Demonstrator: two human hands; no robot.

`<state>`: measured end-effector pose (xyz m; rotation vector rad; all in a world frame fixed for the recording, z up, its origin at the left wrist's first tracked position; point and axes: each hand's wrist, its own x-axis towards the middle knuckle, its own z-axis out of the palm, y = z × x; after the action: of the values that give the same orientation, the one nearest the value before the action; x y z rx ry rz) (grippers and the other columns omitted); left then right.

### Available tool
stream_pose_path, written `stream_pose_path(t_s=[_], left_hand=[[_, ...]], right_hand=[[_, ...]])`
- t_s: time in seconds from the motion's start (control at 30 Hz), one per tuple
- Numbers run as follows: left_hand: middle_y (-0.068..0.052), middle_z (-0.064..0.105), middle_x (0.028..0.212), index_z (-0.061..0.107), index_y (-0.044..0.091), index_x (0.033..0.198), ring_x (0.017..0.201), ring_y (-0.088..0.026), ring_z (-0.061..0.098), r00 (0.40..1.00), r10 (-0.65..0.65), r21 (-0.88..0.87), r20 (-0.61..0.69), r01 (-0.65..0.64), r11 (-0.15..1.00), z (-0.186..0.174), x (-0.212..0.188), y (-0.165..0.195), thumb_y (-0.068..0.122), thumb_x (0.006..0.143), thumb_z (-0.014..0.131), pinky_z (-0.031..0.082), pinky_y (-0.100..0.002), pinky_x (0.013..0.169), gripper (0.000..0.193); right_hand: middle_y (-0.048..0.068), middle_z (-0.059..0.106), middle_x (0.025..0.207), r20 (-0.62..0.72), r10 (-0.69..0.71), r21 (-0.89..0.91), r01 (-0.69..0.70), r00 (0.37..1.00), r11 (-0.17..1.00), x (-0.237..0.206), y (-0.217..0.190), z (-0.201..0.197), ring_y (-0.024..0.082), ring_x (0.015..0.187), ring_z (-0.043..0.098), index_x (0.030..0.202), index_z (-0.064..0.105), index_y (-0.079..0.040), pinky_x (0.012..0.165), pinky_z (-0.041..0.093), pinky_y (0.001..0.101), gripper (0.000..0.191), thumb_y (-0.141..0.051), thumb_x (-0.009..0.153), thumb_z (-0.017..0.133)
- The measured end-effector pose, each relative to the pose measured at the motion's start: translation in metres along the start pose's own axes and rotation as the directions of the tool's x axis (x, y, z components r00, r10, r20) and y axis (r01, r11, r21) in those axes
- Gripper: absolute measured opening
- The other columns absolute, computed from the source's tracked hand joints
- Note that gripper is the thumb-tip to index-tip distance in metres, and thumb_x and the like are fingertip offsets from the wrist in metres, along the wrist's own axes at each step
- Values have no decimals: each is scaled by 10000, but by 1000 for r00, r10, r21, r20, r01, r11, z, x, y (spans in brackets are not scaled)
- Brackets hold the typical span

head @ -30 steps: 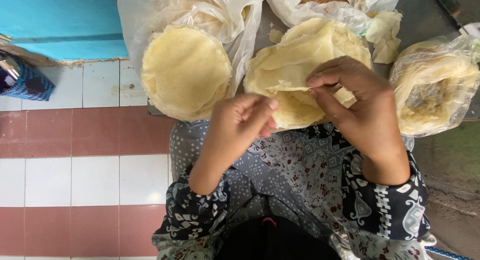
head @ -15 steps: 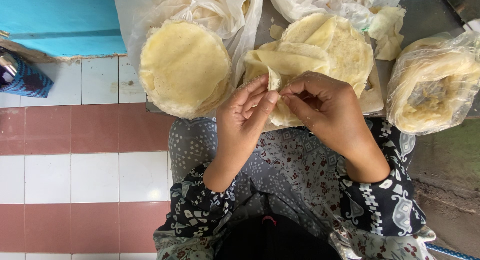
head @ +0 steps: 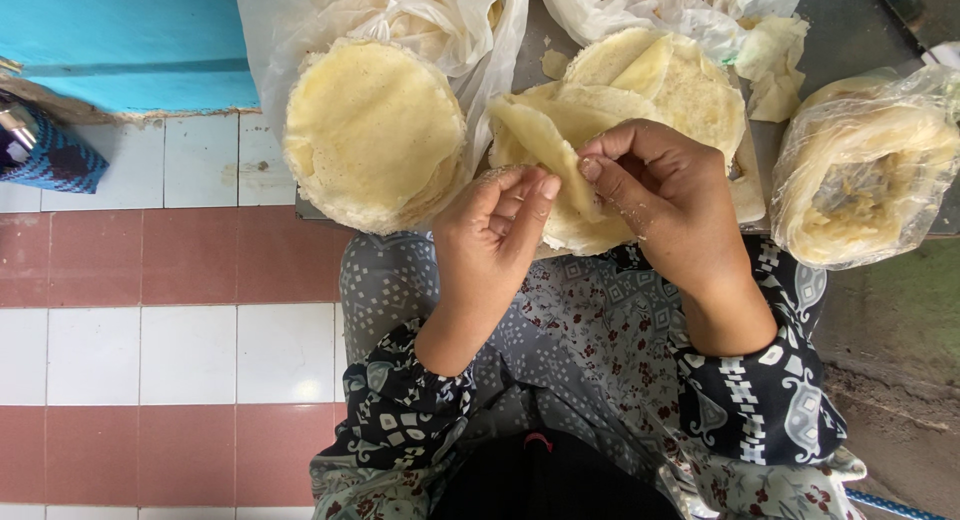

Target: The person sits at a table and peels thin, round pastry sheets one at a time from a stack, pulling each delicate sheet free by hand and placing it onto a growing pile of separated sheets beside the stack.

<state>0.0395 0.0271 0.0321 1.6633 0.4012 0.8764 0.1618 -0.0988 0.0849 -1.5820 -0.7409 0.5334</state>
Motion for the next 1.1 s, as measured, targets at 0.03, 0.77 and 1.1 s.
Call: stream_pose_path(t_s=[0.03,0.77,1.1], left_hand=[[-84,771,1031,692,-13,1167,810,-98,744,999,-41,-51,4,41,998,2,0,0,165,1015,732,587,-199,631,237],[-25,704,1092,570,-46,1440,959,-33,641,953,-244,-481,179,301,824,-16,-20,-23,90,1071,640,557,-208,854,400],[-98,669,1287,637,-45,1317,1118,-120,684,993,-94,-441,77,119,890,-9,-22,-3,45,1094,626,567,-237,975,240]], right_hand=[[23,698,945,12,6,22,-7,1000,1000,1,0,0,54,809,633,1121,686,31,709,525,193,101,-7,1033,653],[162,709,1038,152,-228,-571,274,962,774,-8,-40,12,248,910,714,1103,701,61,766,587,325,217,47,886,708],[61,721,1029,-6,-102,-278,96,995,956,-14,-14,27,112,918,718,1102,679,25,829,592,251,179,-15,943,750]])
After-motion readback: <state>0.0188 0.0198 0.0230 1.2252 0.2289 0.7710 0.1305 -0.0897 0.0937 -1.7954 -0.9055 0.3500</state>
